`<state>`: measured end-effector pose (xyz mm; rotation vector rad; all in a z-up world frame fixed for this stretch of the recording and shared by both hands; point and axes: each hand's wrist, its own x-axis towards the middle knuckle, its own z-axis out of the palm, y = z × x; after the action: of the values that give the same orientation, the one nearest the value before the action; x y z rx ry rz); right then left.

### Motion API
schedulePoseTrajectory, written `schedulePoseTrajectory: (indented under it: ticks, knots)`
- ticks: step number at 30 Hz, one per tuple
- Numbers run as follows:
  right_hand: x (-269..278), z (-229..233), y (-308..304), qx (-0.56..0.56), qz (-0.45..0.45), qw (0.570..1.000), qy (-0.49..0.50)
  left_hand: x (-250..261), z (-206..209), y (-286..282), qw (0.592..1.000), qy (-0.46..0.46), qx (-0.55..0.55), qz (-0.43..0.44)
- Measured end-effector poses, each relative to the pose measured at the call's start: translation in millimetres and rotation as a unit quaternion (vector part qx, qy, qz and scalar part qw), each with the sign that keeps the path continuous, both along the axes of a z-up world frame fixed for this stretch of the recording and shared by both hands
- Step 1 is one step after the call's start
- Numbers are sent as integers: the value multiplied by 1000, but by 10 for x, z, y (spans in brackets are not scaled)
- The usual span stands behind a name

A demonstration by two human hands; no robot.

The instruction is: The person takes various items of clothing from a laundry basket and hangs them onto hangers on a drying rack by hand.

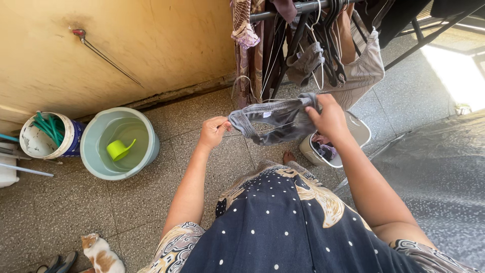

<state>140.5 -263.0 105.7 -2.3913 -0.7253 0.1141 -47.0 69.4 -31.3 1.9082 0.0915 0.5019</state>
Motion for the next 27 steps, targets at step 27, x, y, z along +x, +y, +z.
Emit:
schedulePoseTrajectory:
  ticks: [27]
  knots:
    - [-350,-623,-866,168,-87,945,266,2705,-921,-322,994,98,7,57]
